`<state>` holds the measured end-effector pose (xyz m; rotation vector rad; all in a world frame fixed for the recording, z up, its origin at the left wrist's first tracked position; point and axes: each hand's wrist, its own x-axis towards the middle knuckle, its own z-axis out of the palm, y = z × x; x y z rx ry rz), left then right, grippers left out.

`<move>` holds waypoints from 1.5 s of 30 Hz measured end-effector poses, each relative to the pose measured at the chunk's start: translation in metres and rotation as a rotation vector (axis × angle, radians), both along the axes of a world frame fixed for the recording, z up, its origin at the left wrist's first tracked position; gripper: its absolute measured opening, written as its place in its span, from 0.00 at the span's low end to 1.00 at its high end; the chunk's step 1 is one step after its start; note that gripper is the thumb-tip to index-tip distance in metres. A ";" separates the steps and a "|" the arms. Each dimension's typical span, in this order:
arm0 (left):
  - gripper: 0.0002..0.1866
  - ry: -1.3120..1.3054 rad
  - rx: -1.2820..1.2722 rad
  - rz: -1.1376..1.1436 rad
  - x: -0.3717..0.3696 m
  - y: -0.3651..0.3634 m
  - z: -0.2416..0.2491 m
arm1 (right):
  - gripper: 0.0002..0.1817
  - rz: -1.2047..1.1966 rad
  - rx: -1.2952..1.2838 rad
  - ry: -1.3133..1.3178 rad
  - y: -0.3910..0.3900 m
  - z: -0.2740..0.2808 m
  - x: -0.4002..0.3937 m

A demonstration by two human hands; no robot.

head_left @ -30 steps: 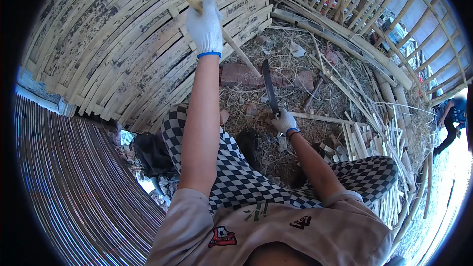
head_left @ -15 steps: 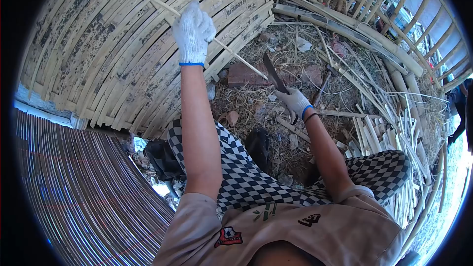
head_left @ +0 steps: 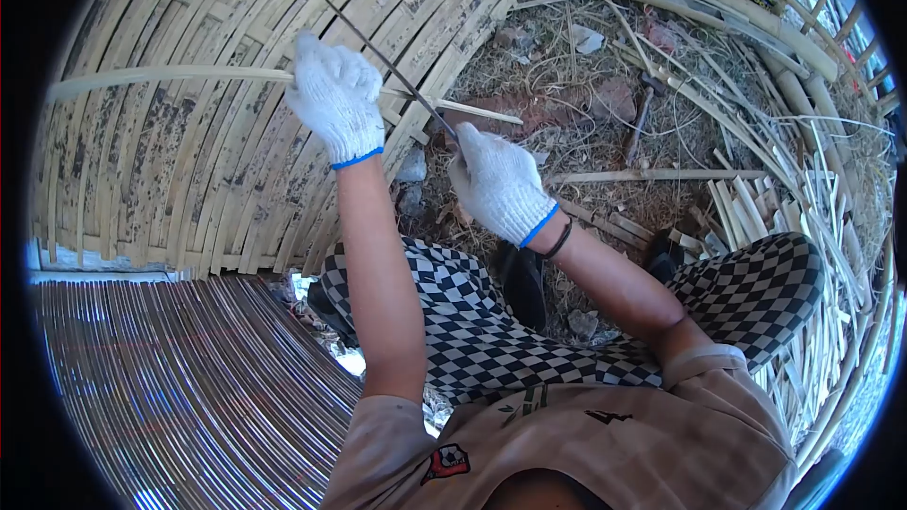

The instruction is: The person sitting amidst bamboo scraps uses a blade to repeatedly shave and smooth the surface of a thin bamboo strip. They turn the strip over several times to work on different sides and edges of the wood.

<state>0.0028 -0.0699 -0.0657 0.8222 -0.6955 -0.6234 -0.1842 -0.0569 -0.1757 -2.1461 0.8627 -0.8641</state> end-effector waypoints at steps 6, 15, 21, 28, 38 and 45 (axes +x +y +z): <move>0.29 -0.113 -0.115 -0.442 -0.010 0.006 -0.002 | 0.10 -0.013 -0.008 0.073 -0.017 -0.011 0.001; 0.29 -0.147 -0.103 -0.427 -0.018 0.010 -0.001 | 0.09 0.012 0.062 0.123 -0.021 0.000 0.000; 0.29 -0.155 -0.035 -0.296 -0.034 0.008 0.002 | 0.10 -0.007 0.055 0.040 -0.019 -0.012 0.000; 0.29 -0.170 -0.101 -0.331 -0.039 0.005 0.001 | 0.11 -0.008 0.131 0.160 -0.011 0.010 -0.007; 0.26 -0.094 -0.155 -0.413 -0.027 0.000 -0.001 | 0.10 -0.029 0.171 0.027 -0.018 -0.035 -0.001; 0.29 -0.209 -0.008 0.059 -0.031 0.001 0.001 | 0.10 -0.020 0.230 0.106 -0.028 -0.051 0.006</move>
